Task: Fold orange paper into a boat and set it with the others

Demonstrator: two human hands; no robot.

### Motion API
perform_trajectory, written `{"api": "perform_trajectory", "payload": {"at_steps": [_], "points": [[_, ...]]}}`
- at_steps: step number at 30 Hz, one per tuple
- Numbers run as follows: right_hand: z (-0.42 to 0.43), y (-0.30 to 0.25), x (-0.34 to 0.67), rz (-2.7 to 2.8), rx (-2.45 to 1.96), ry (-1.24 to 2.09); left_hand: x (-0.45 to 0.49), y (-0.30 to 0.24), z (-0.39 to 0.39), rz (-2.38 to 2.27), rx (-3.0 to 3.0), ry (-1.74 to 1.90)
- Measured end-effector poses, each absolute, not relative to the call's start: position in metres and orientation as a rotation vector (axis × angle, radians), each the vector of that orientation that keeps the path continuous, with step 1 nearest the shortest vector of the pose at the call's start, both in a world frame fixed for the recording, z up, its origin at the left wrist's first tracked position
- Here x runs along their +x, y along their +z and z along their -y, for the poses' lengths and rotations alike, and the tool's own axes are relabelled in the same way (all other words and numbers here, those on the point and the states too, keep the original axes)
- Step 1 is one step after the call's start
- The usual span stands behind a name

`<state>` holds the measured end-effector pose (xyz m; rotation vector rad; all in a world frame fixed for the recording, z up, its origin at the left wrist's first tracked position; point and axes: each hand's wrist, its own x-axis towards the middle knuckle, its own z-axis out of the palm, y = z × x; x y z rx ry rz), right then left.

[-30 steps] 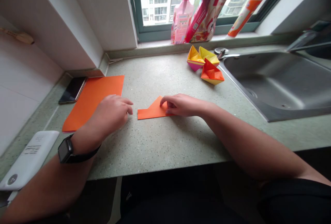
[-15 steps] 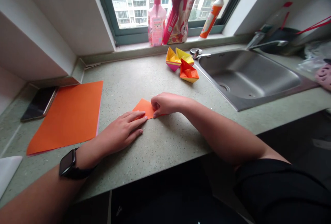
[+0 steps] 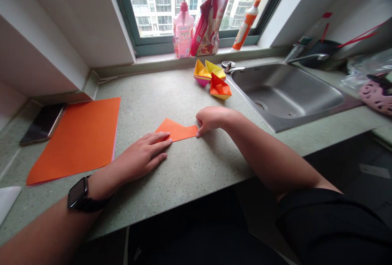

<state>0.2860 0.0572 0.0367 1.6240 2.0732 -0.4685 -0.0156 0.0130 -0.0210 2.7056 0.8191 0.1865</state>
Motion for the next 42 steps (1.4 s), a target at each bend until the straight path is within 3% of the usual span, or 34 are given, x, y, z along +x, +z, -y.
{"api": "perform_trajectory", "payload": {"at_steps": [5,10,17,29,42], "points": [[-0.064,0.033,0.305,-2.106,1.571,-0.594,-0.017,-0.023,-0.014,-0.804,2.702,0.238],[-0.067,0.032,0.328,-2.276,1.548,-0.962,-0.012,-0.024,-0.012,-0.829,2.761,0.222],[-0.047,0.015,0.279,-2.674,1.621,-0.780,0.003,-0.028,-0.005,-0.926,2.893,0.230],[-0.040,0.004,0.268,-2.560,1.566,-0.687,-0.005,-0.018,-0.011,-0.904,2.782,0.308],[-0.044,-0.002,0.274,-2.544,1.542,-0.747,-0.039,0.033,-0.011,-1.388,2.472,-0.320]]}}
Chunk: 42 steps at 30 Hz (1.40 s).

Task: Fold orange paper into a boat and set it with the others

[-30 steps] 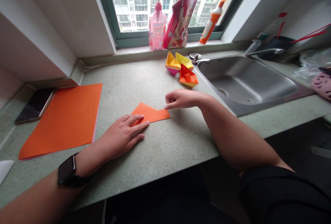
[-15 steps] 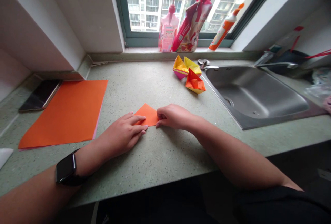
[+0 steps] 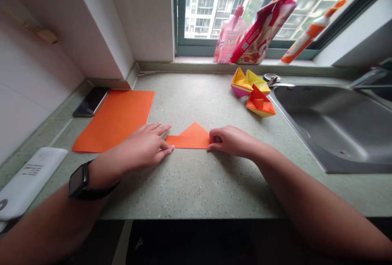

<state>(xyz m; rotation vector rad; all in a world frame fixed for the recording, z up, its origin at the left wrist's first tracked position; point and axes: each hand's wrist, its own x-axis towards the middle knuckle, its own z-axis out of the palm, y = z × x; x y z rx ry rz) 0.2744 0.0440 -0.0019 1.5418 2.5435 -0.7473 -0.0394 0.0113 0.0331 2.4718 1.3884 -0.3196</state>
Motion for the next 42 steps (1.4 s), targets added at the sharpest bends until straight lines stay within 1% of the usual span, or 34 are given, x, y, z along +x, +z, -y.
{"api": "perform_trajectory", "payload": {"at_steps": [4,9,11,15,17,20,24,26,30,34,36,39,42], "points": [[-0.044,-0.001,0.275,-2.540,1.541,-0.760,-0.054,0.036,-0.015,-1.440,2.429,-0.363],[-0.044,-0.002,0.275,-2.551,1.530,-0.757,-0.074,0.026,-0.026,-1.306,2.477,-0.196],[-0.043,-0.002,0.275,-2.562,1.515,-0.760,-0.077,0.022,-0.031,-1.274,2.532,-0.024],[-0.045,0.000,0.279,-2.593,1.486,-0.744,-0.066,0.015,-0.037,-1.198,2.640,0.539],[-0.047,0.001,0.282,-2.613,1.474,-0.745,-0.056,0.008,-0.037,-0.996,2.664,0.638],[-0.051,0.000,0.286,-2.659,1.468,-0.751,-0.040,-0.006,-0.034,-0.761,2.718,0.535],[-0.059,-0.002,0.291,-2.665,1.511,-0.778,-0.028,-0.020,-0.031,-0.688,2.693,0.301],[-0.066,-0.003,0.298,-2.598,1.622,-0.723,-0.026,-0.022,-0.031,-0.712,2.675,0.231],[-0.081,-0.002,0.323,-2.366,1.999,-0.492,-0.028,-0.023,-0.032,-0.755,2.658,0.165],[-0.088,-0.002,0.340,-2.295,2.237,-0.409,-0.029,-0.023,-0.032,-0.802,2.694,0.140],[-0.085,-0.002,0.336,-2.412,2.190,-0.415,-0.029,-0.023,-0.031,-0.830,2.720,0.130],[-0.072,0.001,0.318,-2.629,1.922,-0.379,-0.029,-0.024,-0.029,-0.861,2.747,0.148],[-0.053,0.007,0.296,-2.697,1.721,-0.351,-0.030,-0.023,-0.028,-0.905,2.759,0.190]]}}
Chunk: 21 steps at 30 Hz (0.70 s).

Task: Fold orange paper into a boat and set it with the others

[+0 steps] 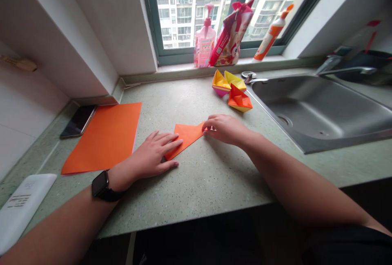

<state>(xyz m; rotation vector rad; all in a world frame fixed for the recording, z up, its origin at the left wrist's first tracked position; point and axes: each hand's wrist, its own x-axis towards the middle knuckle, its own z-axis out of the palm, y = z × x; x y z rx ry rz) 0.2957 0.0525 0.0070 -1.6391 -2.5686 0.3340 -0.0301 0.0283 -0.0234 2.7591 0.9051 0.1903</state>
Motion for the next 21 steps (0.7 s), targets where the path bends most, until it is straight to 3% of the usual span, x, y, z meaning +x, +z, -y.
{"api": "perform_trajectory", "payload": {"at_steps": [8,21], "points": [[-0.027,0.011,0.270,2.708,-1.697,0.274,-0.032,-0.013,-0.030,-0.920,2.664,0.420],[-0.056,-0.038,0.271,2.609,-1.292,0.253,-0.032,-0.014,-0.032,-0.736,2.647,0.558]]}}
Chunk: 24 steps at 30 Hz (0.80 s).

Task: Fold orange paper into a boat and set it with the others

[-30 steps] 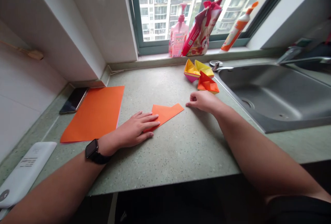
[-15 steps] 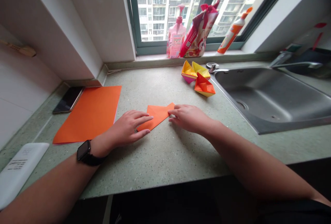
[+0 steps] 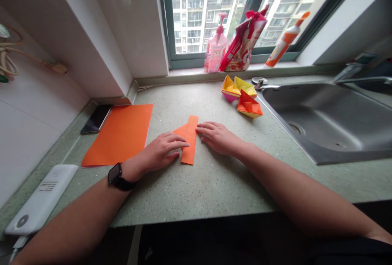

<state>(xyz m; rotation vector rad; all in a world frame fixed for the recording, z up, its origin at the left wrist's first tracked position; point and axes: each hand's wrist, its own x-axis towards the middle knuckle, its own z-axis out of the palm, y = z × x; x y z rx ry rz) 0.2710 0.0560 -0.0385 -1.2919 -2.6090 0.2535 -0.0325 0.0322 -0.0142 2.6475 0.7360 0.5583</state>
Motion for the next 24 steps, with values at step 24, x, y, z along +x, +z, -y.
{"api": "perform_trajectory", "payload": {"at_steps": [24], "points": [[-0.071,-0.053,0.270,2.281,-1.073,0.453,0.008,-0.024,-0.037,-0.849,2.890,0.501]]}}
